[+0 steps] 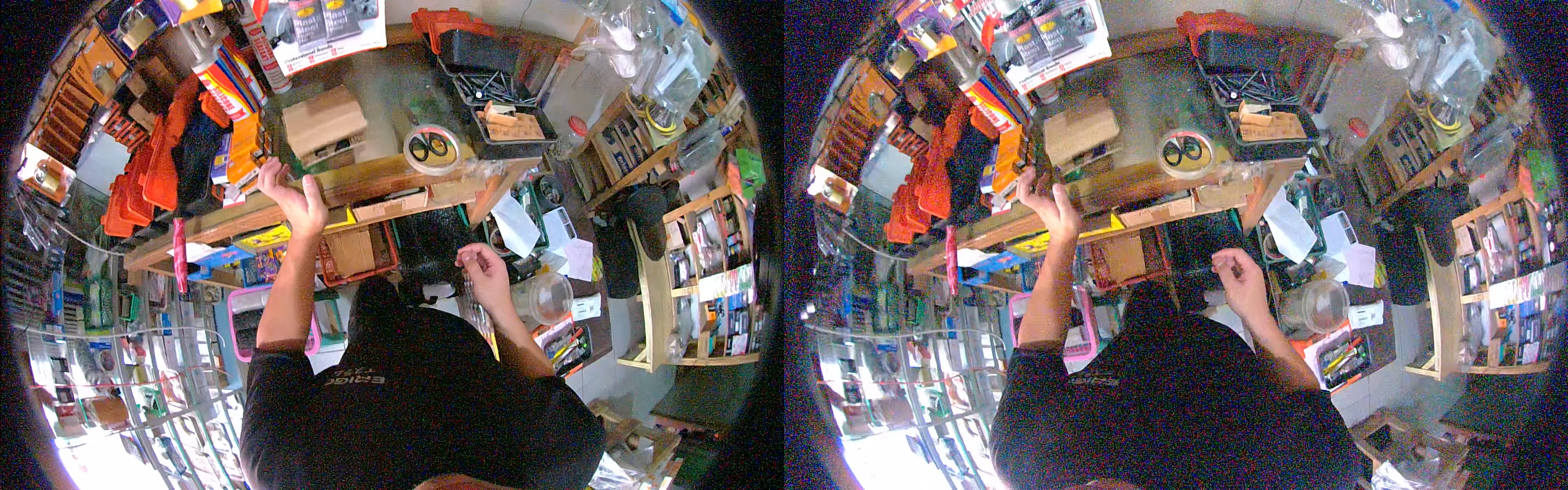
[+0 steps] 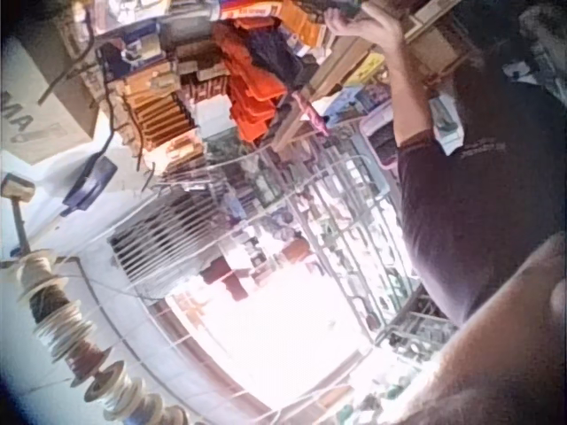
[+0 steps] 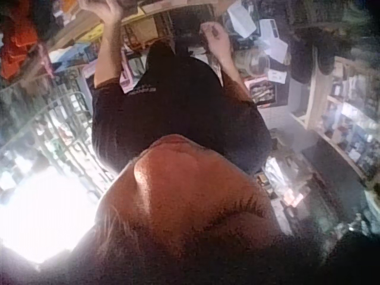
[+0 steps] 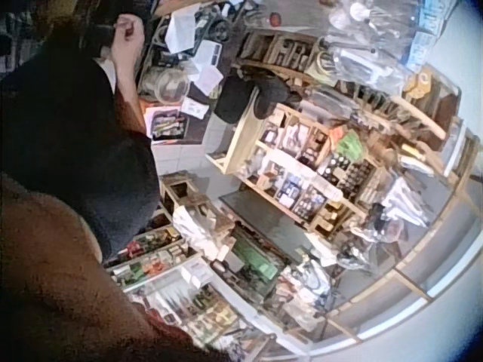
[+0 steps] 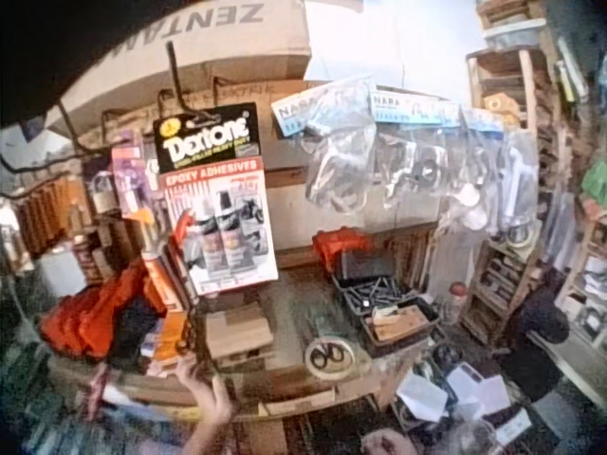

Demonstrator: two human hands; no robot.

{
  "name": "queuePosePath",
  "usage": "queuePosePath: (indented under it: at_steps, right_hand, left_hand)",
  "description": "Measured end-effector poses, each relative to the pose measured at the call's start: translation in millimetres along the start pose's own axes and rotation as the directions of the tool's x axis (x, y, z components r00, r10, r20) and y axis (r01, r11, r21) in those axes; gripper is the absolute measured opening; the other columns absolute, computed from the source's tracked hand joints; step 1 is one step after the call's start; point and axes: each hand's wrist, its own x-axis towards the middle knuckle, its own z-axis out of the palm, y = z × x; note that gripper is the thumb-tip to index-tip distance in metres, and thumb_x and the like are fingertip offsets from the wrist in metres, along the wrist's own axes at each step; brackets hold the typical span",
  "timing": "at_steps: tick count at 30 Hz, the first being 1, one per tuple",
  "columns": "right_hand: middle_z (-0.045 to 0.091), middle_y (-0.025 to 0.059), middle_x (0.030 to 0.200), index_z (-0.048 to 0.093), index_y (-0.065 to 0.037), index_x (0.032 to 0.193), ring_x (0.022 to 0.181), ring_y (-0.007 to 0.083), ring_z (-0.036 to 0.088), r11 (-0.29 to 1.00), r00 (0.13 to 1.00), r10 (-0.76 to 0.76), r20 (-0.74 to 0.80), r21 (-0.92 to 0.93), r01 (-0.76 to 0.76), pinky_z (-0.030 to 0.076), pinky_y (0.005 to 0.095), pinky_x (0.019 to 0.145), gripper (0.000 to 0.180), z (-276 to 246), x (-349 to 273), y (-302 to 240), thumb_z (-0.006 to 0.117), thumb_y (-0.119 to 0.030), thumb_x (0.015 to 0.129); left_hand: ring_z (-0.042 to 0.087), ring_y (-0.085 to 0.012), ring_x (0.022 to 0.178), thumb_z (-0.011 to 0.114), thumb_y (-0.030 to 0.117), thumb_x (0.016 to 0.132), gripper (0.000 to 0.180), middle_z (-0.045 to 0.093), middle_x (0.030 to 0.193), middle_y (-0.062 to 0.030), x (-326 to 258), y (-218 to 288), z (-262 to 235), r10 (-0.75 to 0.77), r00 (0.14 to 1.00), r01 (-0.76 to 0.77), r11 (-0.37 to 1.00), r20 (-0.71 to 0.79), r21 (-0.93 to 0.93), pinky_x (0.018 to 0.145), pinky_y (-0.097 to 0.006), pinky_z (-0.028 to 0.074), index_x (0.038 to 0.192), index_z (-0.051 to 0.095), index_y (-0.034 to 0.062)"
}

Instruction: The person assembles a small cardboard box by folding the flaps and securing them with tape using scissors and a roll of double-sided tape.

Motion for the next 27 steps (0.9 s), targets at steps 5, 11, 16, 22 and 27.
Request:
queuePosePath:
  at_steps: [5,11,16,22,27]
  right_hand:
    - [0.061,0.0034,0.09,0.06,-0.002,0.097,0.08,0.0104,0.058,1.0,1.0,0.002,0.0,-0.001,-0.002,0.047,0.0239,0.072,0.011,8,5,-14,0.056,-0.01,0.091]
    - [0.06,0.0049,0.089,0.061,-0.003,0.095,0.079,0.0117,0.059,0.947,0.963,-0.268,0.025,-0.174,0.268,0.047,0.0232,0.068,0.01,14,31,-34,0.06,-0.009,0.087]
    - [0.057,0.0069,0.081,0.06,-0.004,0.095,0.071,0.0164,0.059,0.82,0.89,-0.453,0.047,-0.372,0.436,0.046,0.0269,0.062,0.013,26,53,-66,0.063,-0.008,0.082]
    - [0.056,0.0132,0.095,0.057,-0.006,0.1,0.085,0.0294,0.059,0.507,0.779,-0.598,0.187,-0.664,0.549,0.049,0.0395,0.07,0.024,37,91,-91,0.065,-0.013,0.078]
    - [0.055,0.0145,0.098,0.06,-0.006,0.101,0.089,0.033,0.058,0.338,0.804,-0.547,0.235,-0.817,0.468,0.048,0.0414,0.076,0.025,47,110,-95,0.065,-0.018,0.079]
  left_hand:
    - [0.036,-0.0287,0.113,0.054,0.01,0.082,0.046,0.034,0.121,-0.0167,-2,5,-3,-0.04,0.999,0.04,0.998,-0.004,-0.048,0.095,-0.04,0.036,0.122,0.033,-0.0006]
    - [0.041,-0.0365,0.106,0.056,0.011,0.08,0.039,0.044,0.112,-0.0219,-62,40,-35,0.087,0.982,-0.111,0.984,0.168,0.137,0.095,-0.048,0.03,0.114,0.042,-0.0012]
    - [0.039,-0.0436,0.11,0.063,0.02,0.079,0.05,0.041,0.118,-0.0271,-205,37,-70,-0.377,0.793,0.121,0.867,0.479,0.484,0.093,-0.055,0.032,0.119,0.041,-0.0014]
    - [0.048,-0.0432,0.109,0.059,0.045,0.084,0.052,0.056,0.114,-0.0226,-381,-28,-149,-0.758,-0.001,0.455,0.58,0.652,0.676,0.093,-0.05,0.041,0.117,0.051,0.0049]
    - [0.053,-0.0419,0.105,0.057,0.045,0.085,0.049,0.06,0.107,-0.0233,-323,-18,-135,-0.769,-0.057,0.465,0.544,0.637,0.698,0.091,-0.048,0.043,0.11,0.057,0.0024]
